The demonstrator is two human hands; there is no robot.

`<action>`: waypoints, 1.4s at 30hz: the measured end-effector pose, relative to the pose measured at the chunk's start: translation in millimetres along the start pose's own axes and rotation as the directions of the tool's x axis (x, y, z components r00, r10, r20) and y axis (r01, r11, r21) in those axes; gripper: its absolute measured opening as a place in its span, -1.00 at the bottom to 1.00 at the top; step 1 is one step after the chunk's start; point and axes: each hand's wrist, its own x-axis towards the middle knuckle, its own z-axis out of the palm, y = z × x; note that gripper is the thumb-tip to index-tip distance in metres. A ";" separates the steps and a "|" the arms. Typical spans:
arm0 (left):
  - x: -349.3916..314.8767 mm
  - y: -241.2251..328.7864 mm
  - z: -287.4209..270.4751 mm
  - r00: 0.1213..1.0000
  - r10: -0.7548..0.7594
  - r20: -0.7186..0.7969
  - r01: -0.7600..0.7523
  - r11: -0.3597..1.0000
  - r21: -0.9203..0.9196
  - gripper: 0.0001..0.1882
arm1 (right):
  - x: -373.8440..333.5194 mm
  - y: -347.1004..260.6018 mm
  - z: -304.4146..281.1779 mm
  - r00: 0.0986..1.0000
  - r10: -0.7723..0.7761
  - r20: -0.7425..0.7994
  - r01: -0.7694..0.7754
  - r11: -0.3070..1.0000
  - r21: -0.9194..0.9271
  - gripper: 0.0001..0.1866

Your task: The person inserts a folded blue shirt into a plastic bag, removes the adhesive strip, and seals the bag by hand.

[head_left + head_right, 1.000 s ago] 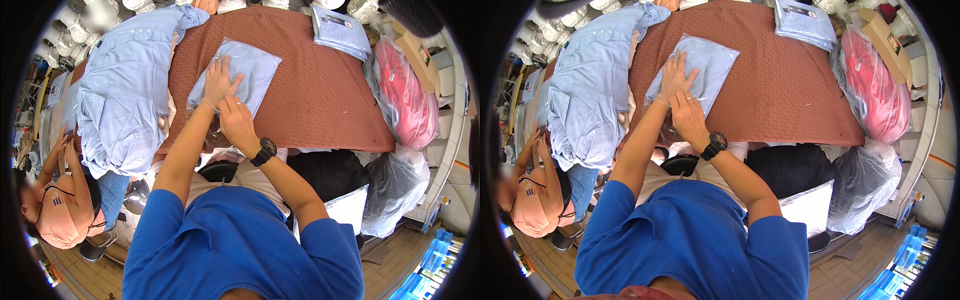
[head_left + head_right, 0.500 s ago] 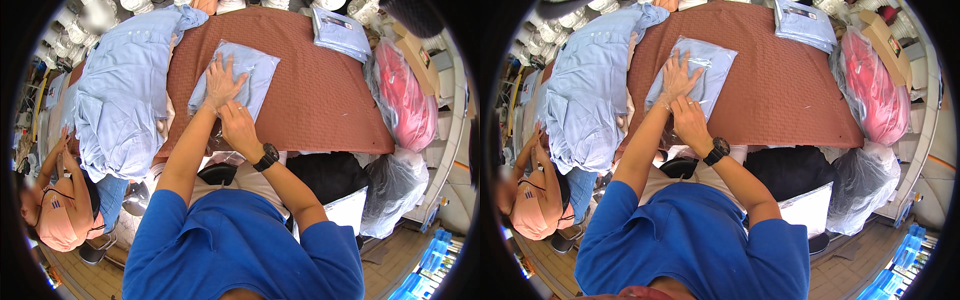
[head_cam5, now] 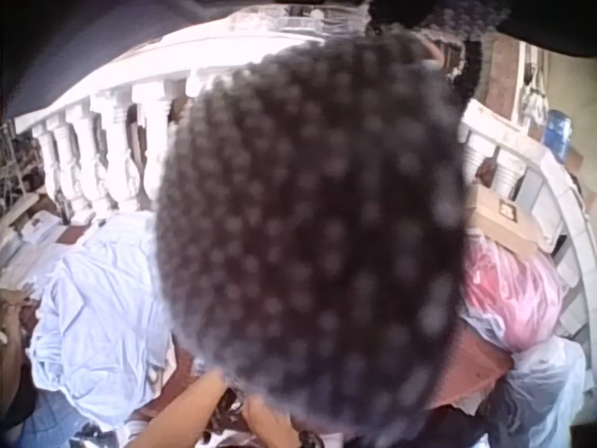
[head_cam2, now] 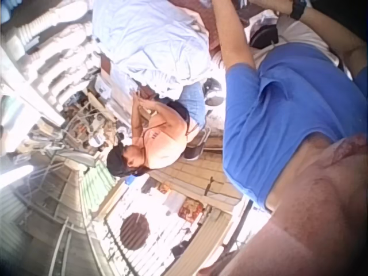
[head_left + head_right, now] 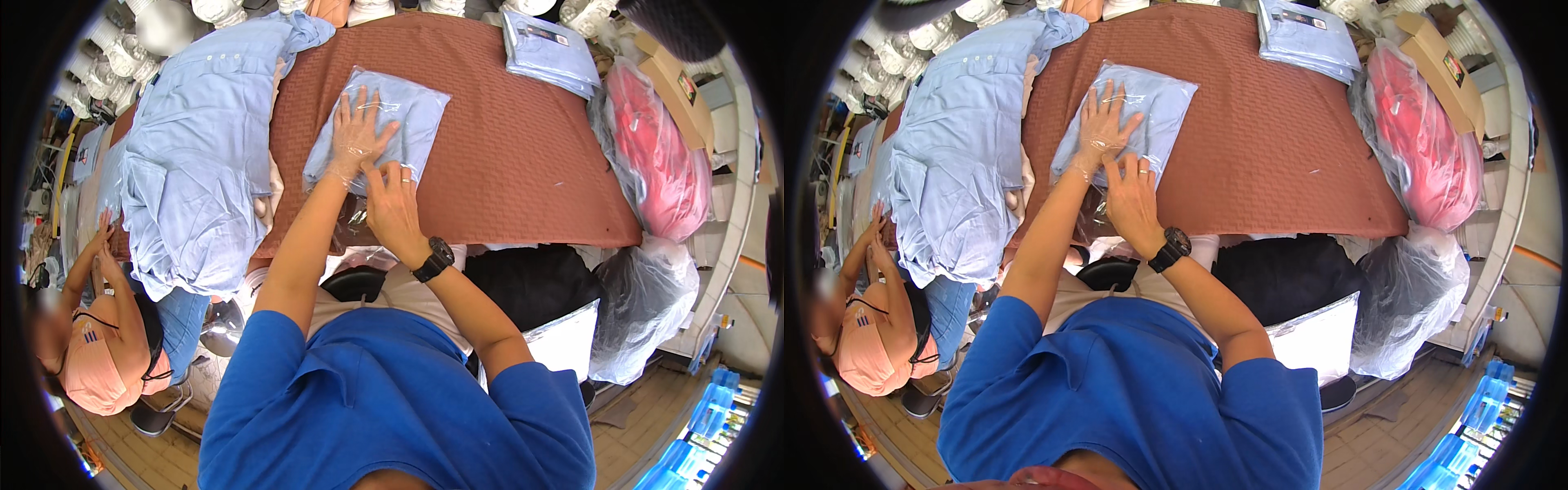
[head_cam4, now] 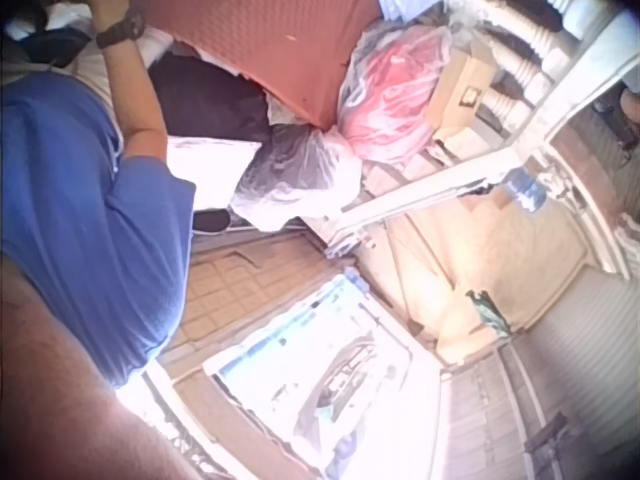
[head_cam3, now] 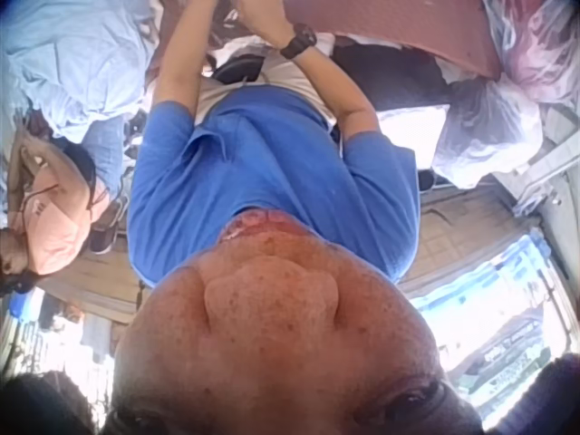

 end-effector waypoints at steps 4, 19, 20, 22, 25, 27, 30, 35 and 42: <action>-11.8 -6.9 -8.3 0.998 0.062 0.001 -0.062 0.993 -0.097 -0.21 | -12.2 9.2 2.3 0.997 0.059 0.044 -0.055 0.995 -0.080 -0.40; -51.6 6.6 -65.6 0.966 -0.019 0.259 0.060 0.987 -0.152 -0.27 | -40.7 -5.5 5.3 0.999 -0.002 -0.033 0.000 0.999 -0.044 -0.48; -58.5 -0.4 -56.1 0.977 0.008 0.214 0.013 0.995 -0.096 -0.27 | -37.3 -5.3 4.9 1.000 0.013 -0.011 -0.013 1.000 -0.006 -0.49; -67.7 3.5 -53.6 0.982 0.066 0.176 -0.064 0.998 -0.018 -0.28 | -26.3 5.1 -0.5 0.998 0.050 0.036 -0.052 0.997 0.056 -0.52; -103.7 22.8 -67.8 0.971 0.112 0.212 -0.121 0.992 0.031 -0.29 | -22.3 9.7 -16.6 0.976 0.117 0.182 -0.131 0.989 0.063 -0.51; -124.5 40.9 -90.8 0.956 0.088 0.279 -0.089 0.996 -0.008 -0.30 | -26.6 11.1 -16.1 0.981 0.093 0.169 -0.104 0.993 0.059 -0.53; -151.3 67.4 -124.4 0.901 0.024 0.433 0.037 0.990 -0.133 -0.30 | -34.0 11.8 -18.4 0.988 0.038 0.148 -0.053 0.994 0.094 -0.54; -151.1 50.4 -115.2 0.868 0.238 0.435 -0.243 0.969 -0.045 -0.25 | -45.1 16.6 -37.7 0.989 -0.088 0.118 0.069 0.986 0.153 -0.53; -111.2 57.0 -91.6 0.943 0.136 0.302 -0.120 0.990 -0.073 -0.13 | -32.2 39.6 -42.5 0.996 -0.078 0.050 0.076 0.996 0.036 -0.46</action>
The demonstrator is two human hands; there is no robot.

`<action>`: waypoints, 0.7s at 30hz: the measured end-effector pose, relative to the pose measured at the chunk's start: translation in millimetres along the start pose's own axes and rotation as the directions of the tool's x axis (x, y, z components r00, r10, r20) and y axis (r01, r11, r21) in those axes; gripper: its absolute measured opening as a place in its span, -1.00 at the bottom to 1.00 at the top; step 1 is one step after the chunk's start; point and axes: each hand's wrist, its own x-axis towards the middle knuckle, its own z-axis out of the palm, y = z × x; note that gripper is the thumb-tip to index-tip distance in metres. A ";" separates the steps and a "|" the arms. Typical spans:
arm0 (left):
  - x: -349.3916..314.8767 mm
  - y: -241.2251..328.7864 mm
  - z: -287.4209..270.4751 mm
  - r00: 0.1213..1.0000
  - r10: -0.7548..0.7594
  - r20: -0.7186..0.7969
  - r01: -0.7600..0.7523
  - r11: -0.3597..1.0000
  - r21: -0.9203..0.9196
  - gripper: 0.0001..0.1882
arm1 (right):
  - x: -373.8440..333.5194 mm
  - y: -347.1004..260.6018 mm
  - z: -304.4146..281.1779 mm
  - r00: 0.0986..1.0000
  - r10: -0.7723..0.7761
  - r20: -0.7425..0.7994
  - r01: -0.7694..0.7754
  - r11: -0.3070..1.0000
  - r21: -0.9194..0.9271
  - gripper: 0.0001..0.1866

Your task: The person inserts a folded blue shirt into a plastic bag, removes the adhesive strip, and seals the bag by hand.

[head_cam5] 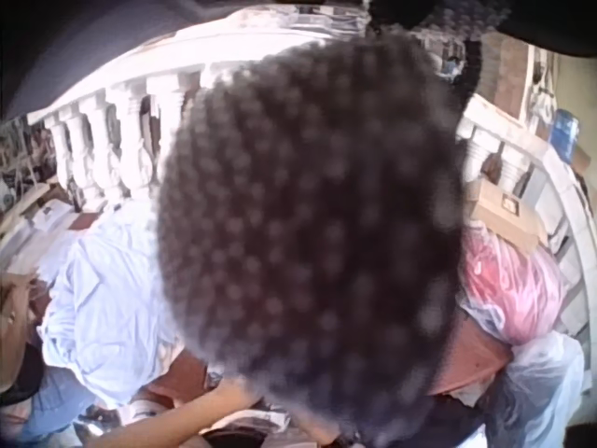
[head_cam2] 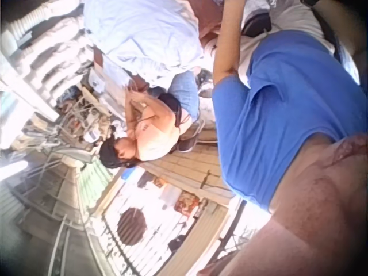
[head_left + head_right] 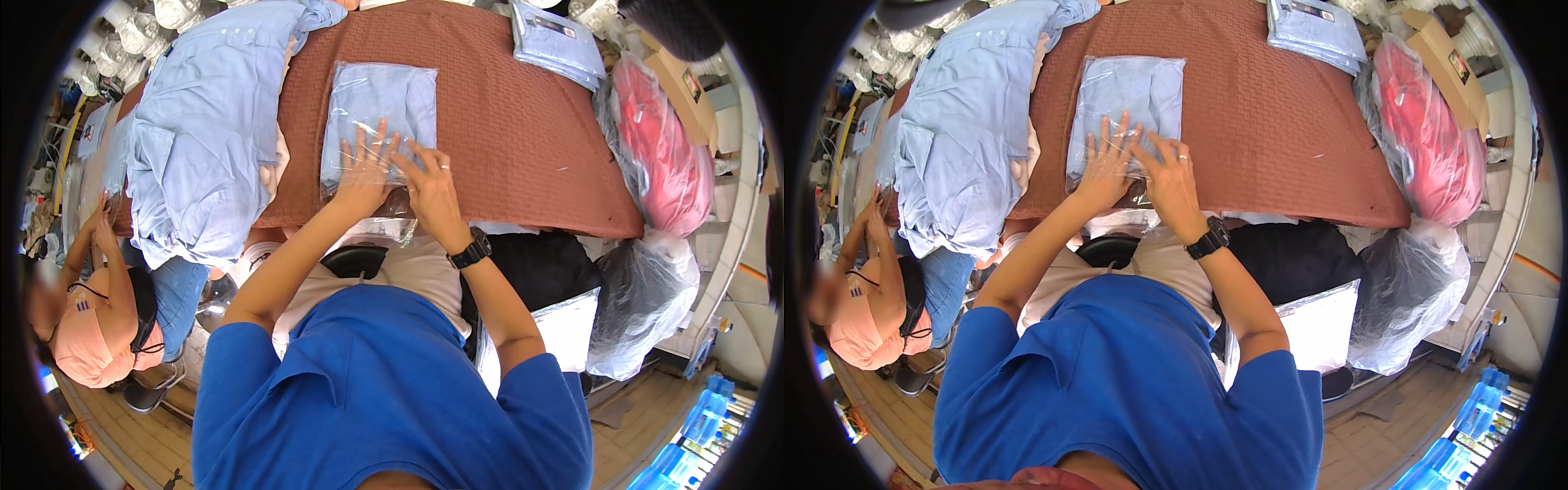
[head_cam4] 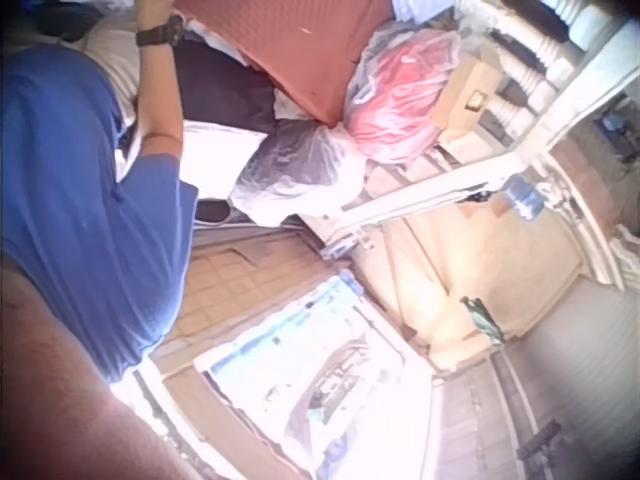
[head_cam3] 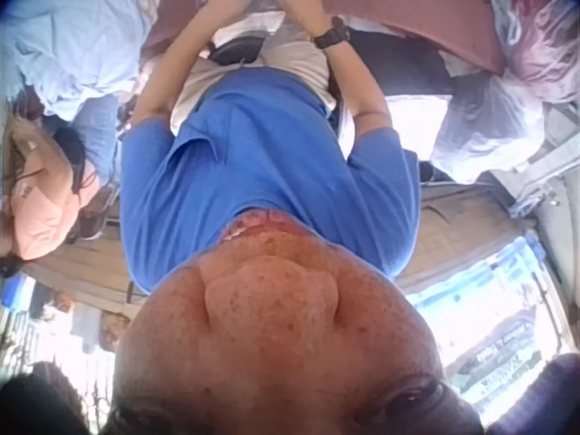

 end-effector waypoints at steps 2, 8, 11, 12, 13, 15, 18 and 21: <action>2.4 -3.9 -1.2 0.998 0.046 0.045 -0.043 0.997 -0.070 -0.12 | 2.7 3.0 -5.6 0.998 0.053 -0.015 -0.053 0.999 -0.009 -0.42; -10.5 -7.1 -2.8 0.986 0.160 0.048 -0.159 0.987 -0.021 -0.13 | -17.2 5.8 -15.2 0.988 0.105 0.113 -0.102 0.994 -0.029 -0.37; -4.6 -10.0 8.2 0.990 0.136 0.045 -0.141 0.980 0.140 -0.21 | -25.6 9.0 -9.9 0.994 0.081 0.070 -0.077 0.995 -0.064 -0.43; -1.5 -10.7 13.4 0.994 0.104 0.015 -0.105 0.983 0.150 -0.22 | -28.0 10.1 -8.9 0.993 0.093 0.069 -0.088 0.994 -0.064 -0.46; 1.7 -11.1 18.6 0.997 0.071 -0.016 -0.067 0.985 0.160 -0.22 | -30.7 11.5 -7.7 0.992 0.104 0.069 -0.099 0.993 -0.065 -0.50; 4.1 -6.6 21.9 0.995 0.009 -0.096 0.005 0.989 0.151 -0.22 | -34.7 18.2 -4.1 0.993 0.110 0.047 -0.107 0.992 -0.072 -0.57; -4.4 6.8 13.6 0.987 -0.054 -0.153 0.062 0.997 0.047 -0.23 | -39.8 18.7 -8.9 0.985 0.166 0.044 -0.164 0.985 -0.045 -0.66; -44.5 21.2 -15.7 0.996 -0.035 0.083 0.046 0.989 -0.141 -0.33 | -40.9 25.4 -21.6 0.985 0.161 0.060 -0.164 0.985 0.059 -0.71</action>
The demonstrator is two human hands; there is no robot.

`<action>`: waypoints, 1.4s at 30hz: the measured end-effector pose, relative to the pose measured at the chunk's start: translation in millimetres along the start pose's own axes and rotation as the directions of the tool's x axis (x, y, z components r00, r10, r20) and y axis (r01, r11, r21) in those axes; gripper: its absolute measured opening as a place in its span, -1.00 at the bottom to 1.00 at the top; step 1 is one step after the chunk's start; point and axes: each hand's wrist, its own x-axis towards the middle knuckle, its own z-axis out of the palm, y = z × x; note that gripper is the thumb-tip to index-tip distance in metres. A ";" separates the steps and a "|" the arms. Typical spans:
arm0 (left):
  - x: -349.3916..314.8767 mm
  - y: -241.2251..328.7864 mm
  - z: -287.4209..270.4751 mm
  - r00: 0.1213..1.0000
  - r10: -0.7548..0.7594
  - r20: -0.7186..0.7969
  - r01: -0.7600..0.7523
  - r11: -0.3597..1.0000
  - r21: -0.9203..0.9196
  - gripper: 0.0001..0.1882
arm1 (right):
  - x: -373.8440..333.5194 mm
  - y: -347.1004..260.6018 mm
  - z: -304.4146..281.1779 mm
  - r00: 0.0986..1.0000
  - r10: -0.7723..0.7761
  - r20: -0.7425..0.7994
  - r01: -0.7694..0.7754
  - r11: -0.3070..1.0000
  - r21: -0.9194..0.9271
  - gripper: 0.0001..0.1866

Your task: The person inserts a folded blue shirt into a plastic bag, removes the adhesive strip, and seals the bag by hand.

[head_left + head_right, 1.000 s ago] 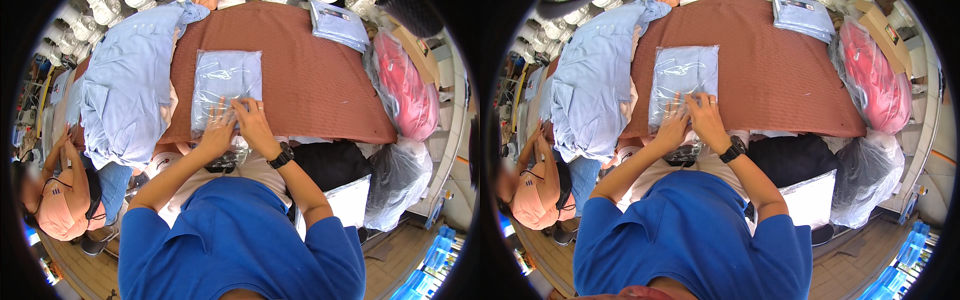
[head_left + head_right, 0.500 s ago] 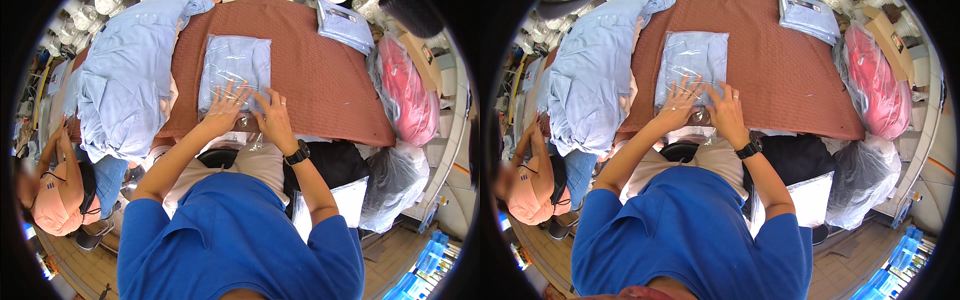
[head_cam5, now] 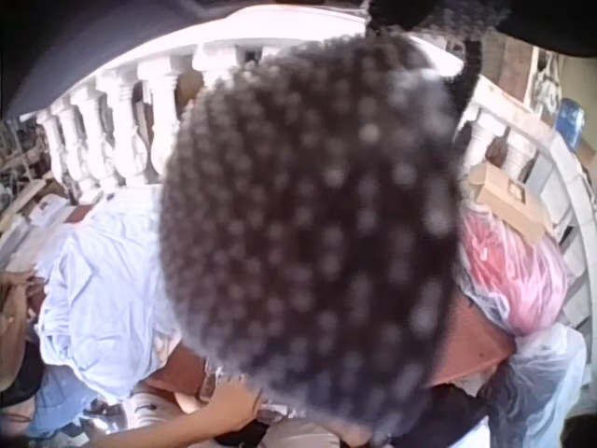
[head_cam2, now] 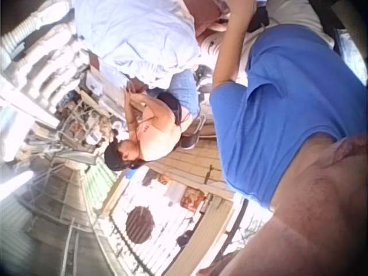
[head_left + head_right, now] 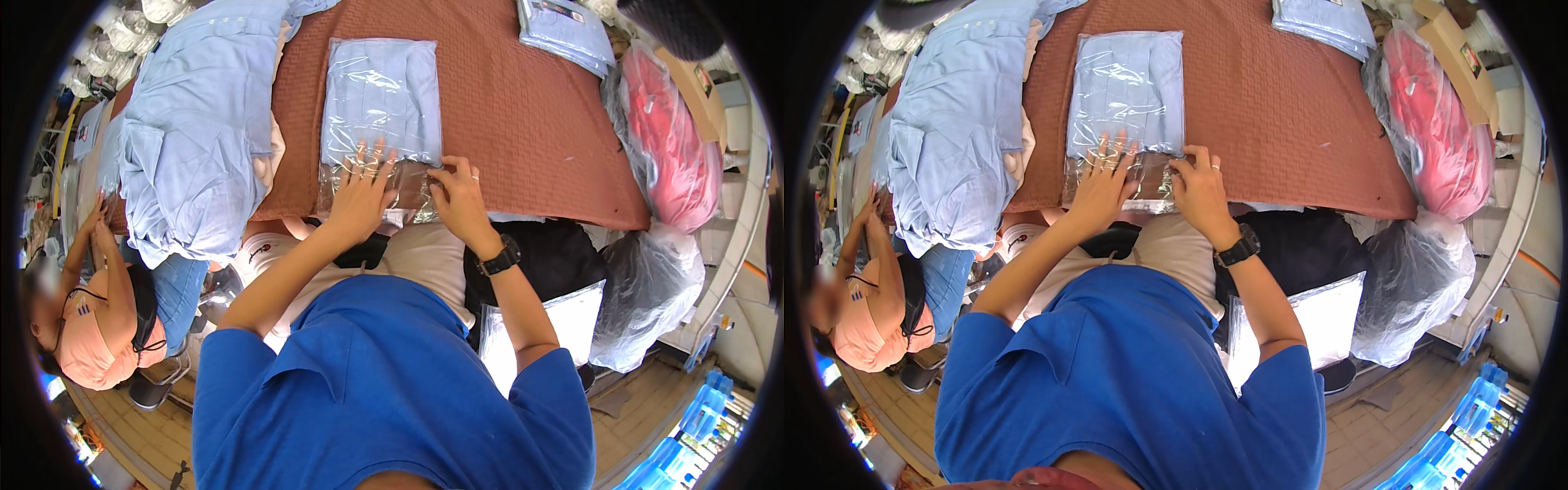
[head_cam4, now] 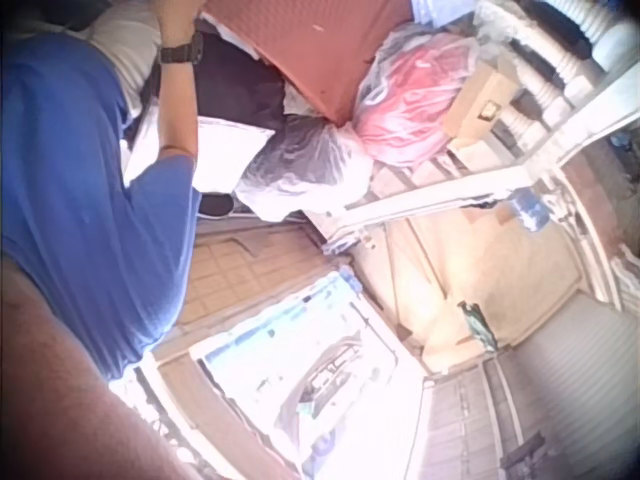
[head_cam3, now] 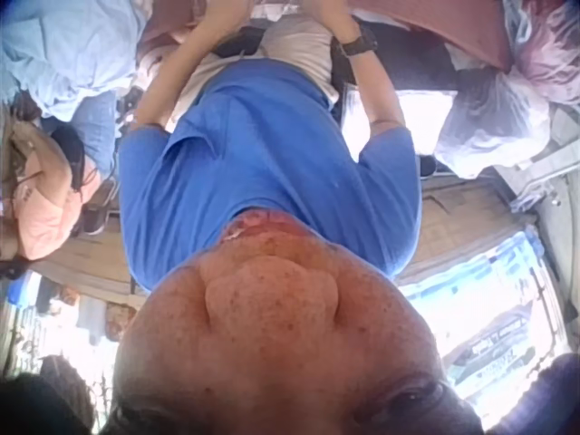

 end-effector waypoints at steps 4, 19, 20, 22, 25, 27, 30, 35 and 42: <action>19.1 33.0 -112.9 0.815 -0.169 0.555 0.272 0.956 -0.110 -0.48 | 29.6 7.3 -20.0 0.996 0.035 -0.086 -0.029 0.997 0.075 -0.68; 112.5 -90.4 17.5 0.972 0.066 -0.225 -0.020 0.979 0.201 -0.35 | 119.8 41.4 71.1 0.998 -0.047 0.051 0.062 0.933 -0.353 -0.43; 113.4 -93.3 16.6 0.974 0.068 -0.214 -0.029 0.983 0.181 -0.37 | 130.7 51.4 65.7 0.996 -0.031 0.085 0.042 0.990 -0.135 -0.44; 122.8 -100.6 9.8 0.978 0.032 -0.205 -0.023 0.999 0.046 -0.41 | 152.0 92.0 47.7 0.987 -0.016 0.162 -0.034 0.953 0.300 -0.46; 146.9 -115.7 -35.6 0.956 -0.094 -0.278 0.031 0.975 -0.221 -0.52 | 169.6 71.2 -0.2 0.992 0.080 -0.101 -0.058 0.976 0.212 -0.50; 167.9 -132.7 -32.5 0.917 -0.037 -0.396 -0.023 0.989 -0.145 -0.52 | 191.1 73.9 12.2 0.977 -0.114 -0.178 0.127 0.990 0.058 -0.51; 185.5 -144.3 -12.7 0.928 0.043 -0.370 -0.042 0.999 0.010 -0.49 | 212.9 60.9 45.1 0.965 -0.231 -0.126 0.212 0.966 -0.149 -0.49; 187.0 -139.4 12.6 0.981 0.010 -0.194 0.026 0.983 0.182 -0.43 | 209.9 66.7 83.0 0.993 -0.112 -0.028 0.099 0.951 -0.292 -0.46; 183.7 -144.6 19.8 0.973 0.006 -0.229 0.025 0.991 0.131 -0.42 | 206.8 71.7 91.3 0.997 -0.073 -0.037 0.061 0.965 -0.254 -0.44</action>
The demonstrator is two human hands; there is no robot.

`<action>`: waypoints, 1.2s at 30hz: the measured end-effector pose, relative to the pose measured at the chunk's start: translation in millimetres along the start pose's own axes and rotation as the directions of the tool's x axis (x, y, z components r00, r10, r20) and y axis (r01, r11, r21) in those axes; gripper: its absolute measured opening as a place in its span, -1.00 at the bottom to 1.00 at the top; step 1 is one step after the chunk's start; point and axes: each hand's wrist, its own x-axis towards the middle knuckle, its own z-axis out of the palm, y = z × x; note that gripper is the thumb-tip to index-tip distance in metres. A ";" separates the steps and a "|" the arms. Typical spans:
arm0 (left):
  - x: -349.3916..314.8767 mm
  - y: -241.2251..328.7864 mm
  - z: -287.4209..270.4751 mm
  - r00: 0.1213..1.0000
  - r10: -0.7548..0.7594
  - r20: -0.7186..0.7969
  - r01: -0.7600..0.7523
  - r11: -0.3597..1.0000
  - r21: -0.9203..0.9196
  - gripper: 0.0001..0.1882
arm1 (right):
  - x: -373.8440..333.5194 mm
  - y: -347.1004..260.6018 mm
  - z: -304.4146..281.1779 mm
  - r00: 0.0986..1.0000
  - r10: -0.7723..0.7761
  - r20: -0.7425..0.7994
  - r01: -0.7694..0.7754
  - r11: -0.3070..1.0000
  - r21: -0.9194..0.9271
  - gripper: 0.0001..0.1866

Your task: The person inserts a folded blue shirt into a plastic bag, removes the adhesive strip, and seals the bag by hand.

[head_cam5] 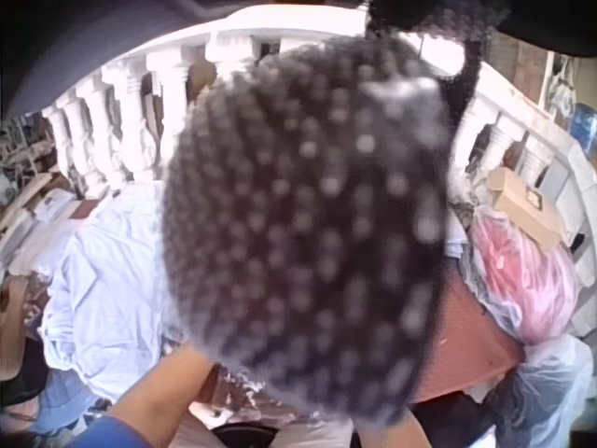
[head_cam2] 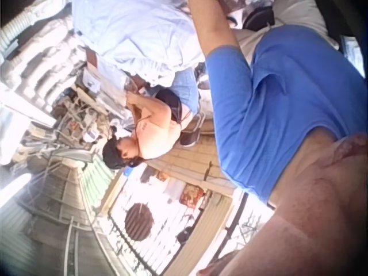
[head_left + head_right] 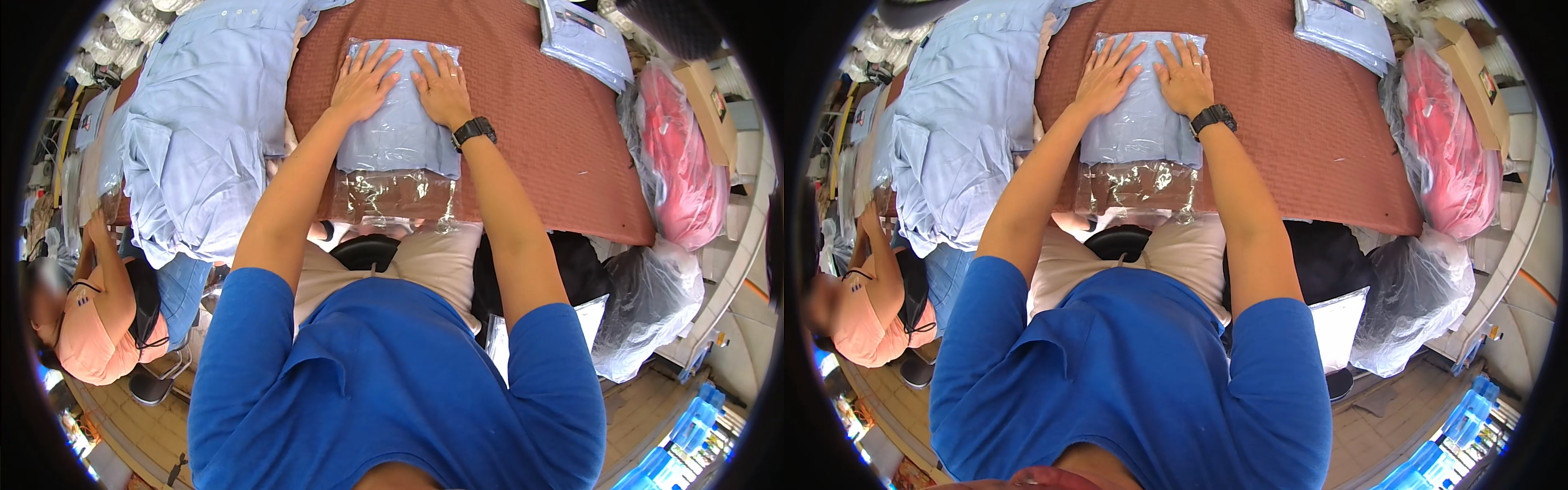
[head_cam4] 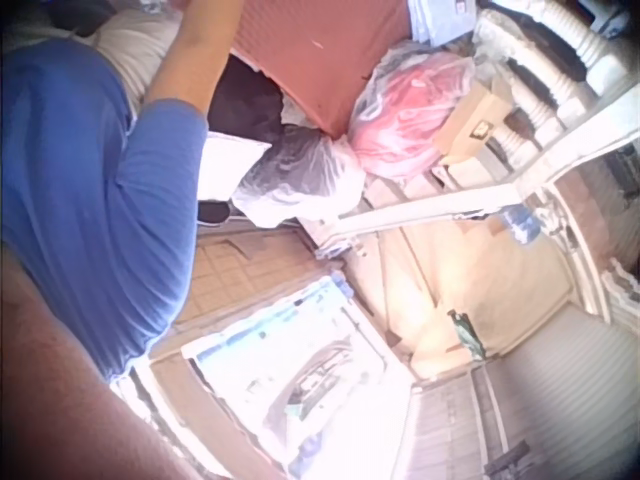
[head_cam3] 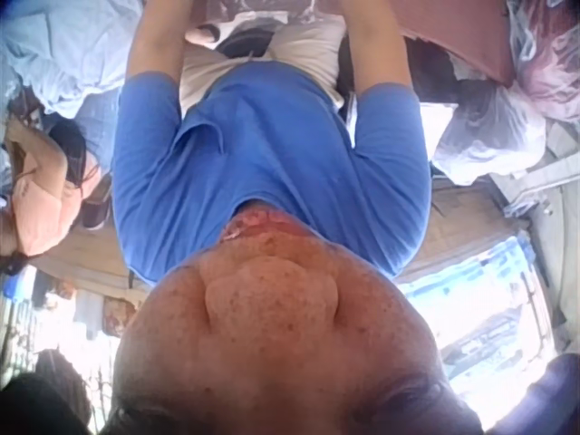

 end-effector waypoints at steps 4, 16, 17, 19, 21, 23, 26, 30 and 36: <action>14.5 -31.5 -19.3 0.981 0.015 0.194 0.053 0.940 -0.338 -0.40 | 7.8 1.6 -11.1 0.998 -0.021 0.052 0.012 0.987 0.163 -0.40; -166.9 61.1 -127.0 0.999 0.018 0.041 -0.001 0.926 -0.377 -0.38 | -161.4 -55.8 -132.2 0.978 -0.109 0.179 0.049 0.949 0.310 -0.39; -168.8 64.4 -120.5 0.999 0.032 -0.026 -0.038 0.956 -0.290 -0.41 | -166.3 -54.4 -124.3 0.986 -0.107 0.126 0.070 0.961 0.267 -0.43; -162.8 69.4 -111.7 0.992 0.102 -0.075 -0.118 0.962 -0.248 -0.43 | -165.4 -60.5 -119.8 0.994 -0.092 0.058 0.080 0.979 0.188 -0.50; -151.7 81.6 -106.0 0.981 0.167 -0.098 -0.186 0.953 -0.239 -0.46 | -162.9 -67.5 -121.4 0.998 -0.060 0.034 0.056 0.992 0.113 -0.55; -139.3 94.6 -94.7 0.968 0.234 -0.090 -0.250 0.936 -0.249 -0.48 | -163.1 -70.0 -118.4 0.999 -0.032 0.018 0.030 0.990 0.135 -0.57; -126.1 103.7 -73.4 0.945 0.313 -0.096 -0.327 0.917 -0.229 -0.49 | -165.0 -67.1 -112.0 1.000 -0.017 0.000 0.017 0.991 0.130 -0.60; -112.0 106.2 -65.1 0.938 0.337 -0.078 -0.346 0.901 -0.263 -0.51 | -168.1 -58.1 -102.7 0.998 0.005 -0.055 -0.001 0.998 0.068 -0.60; -90.1 122.1 -65.4 0.895 0.420 -0.153 -0.440 0.887 -0.138 -0.64 | -163.0 -59.9 -95.1 0.996 0.002 -0.089 0.005 0.997 0.071 -0.67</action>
